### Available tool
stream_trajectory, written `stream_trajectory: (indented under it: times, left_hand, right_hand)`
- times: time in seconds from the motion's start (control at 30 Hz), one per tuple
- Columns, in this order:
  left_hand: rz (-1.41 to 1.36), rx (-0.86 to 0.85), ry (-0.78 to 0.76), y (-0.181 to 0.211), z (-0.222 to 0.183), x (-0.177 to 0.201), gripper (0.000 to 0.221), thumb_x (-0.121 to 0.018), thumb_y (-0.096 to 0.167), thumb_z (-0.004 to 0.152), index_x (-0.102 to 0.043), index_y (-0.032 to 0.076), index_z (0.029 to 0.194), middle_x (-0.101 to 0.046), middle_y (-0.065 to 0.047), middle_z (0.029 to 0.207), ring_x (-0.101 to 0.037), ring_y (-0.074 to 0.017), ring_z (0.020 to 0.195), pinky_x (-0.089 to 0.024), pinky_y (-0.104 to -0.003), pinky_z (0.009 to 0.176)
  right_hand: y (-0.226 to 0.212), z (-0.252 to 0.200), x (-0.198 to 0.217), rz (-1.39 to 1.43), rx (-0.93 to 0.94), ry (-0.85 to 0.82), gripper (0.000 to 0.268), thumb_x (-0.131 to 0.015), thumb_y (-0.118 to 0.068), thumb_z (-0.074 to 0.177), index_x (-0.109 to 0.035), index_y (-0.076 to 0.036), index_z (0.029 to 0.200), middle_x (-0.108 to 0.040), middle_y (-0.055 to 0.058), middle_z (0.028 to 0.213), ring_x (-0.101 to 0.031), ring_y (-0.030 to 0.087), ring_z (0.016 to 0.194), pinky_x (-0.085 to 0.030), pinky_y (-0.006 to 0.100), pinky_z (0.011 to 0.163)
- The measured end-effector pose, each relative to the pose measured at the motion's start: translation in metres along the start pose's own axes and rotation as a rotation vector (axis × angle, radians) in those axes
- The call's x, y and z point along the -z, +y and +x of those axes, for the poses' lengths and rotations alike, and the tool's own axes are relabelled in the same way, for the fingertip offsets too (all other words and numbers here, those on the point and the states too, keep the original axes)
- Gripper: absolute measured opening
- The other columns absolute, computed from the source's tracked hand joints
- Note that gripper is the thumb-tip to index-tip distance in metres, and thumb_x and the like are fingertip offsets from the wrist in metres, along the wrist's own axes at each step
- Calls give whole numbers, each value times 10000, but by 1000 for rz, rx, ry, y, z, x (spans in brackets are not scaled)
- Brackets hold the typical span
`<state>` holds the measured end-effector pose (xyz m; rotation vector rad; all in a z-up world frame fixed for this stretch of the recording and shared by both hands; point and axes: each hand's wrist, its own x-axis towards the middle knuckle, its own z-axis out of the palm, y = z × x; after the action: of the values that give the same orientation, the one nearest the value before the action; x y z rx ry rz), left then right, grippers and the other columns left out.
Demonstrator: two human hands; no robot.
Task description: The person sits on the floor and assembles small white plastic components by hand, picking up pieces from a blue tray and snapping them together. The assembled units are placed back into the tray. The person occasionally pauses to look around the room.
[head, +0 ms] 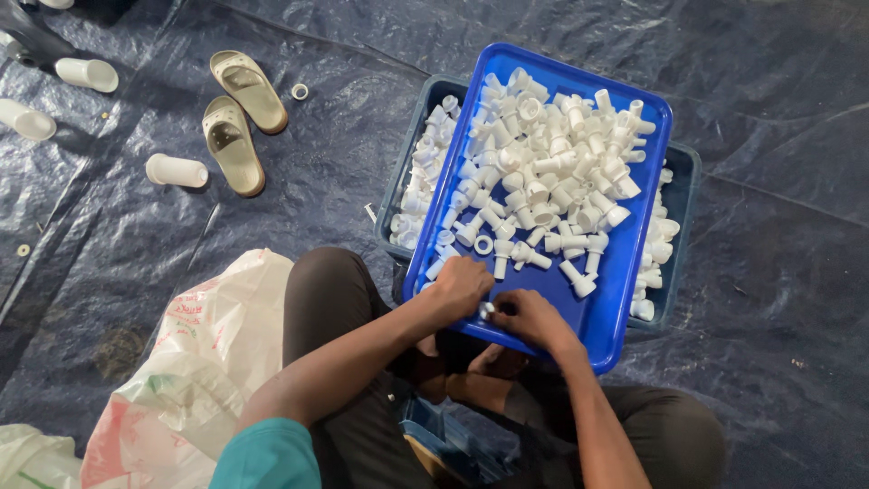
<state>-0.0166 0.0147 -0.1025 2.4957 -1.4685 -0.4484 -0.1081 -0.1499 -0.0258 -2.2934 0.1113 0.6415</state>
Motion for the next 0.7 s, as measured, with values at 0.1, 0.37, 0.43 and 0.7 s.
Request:
stream_trajectory:
  times: [0.1, 0.37, 0.43, 0.7]
  left_hand:
    - [-48, -12, 83, -5, -4, 8, 103, -696, 117, 800, -738, 103, 893, -649, -125, 1068, -674, -323, 954, -563, -430, 776]
    - [-324, -44, 186, 10, -1, 69, 250, -711, 48, 779, -717, 132, 1014, -658, -103, 995, -658, -339, 964, -532, -472, 766]
    - [-394, -67, 245, 14, -2, 85, 262, -723, 76, 792, -710, 137, 1046, -667, -101, 993, -659, -339, 930, -528, -466, 773]
    - [-804, -53, 415, 22, 5, 120, 246, -746, 96, 850, -717, 65, 1092, -629, -118, 1007, -710, -248, 846, -584, -350, 736]
  right_hand:
    - [4, -1, 2, 25, -69, 59, 285, -754, -258, 818, -691, 20, 825, -664, 210, 722, -662, 336, 665, -534, 422, 683]
    - [17, 1, 14, 299, -49, 338, 224, -823, -179, 786, -664, -22, 762, -644, 73, 635, -567, 103, 596, -472, 289, 562]
    - [17, -1, 17, 412, -34, 381, 193, -812, -150, 824, -669, -27, 785, -666, 46, 669, -588, 81, 623, -473, 252, 570]
    - [4, -10, 33, 919, 37, 547, 243, -788, -34, 843, -624, -7, 1020, -708, 81, 905, -724, 116, 758, -600, 241, 693]
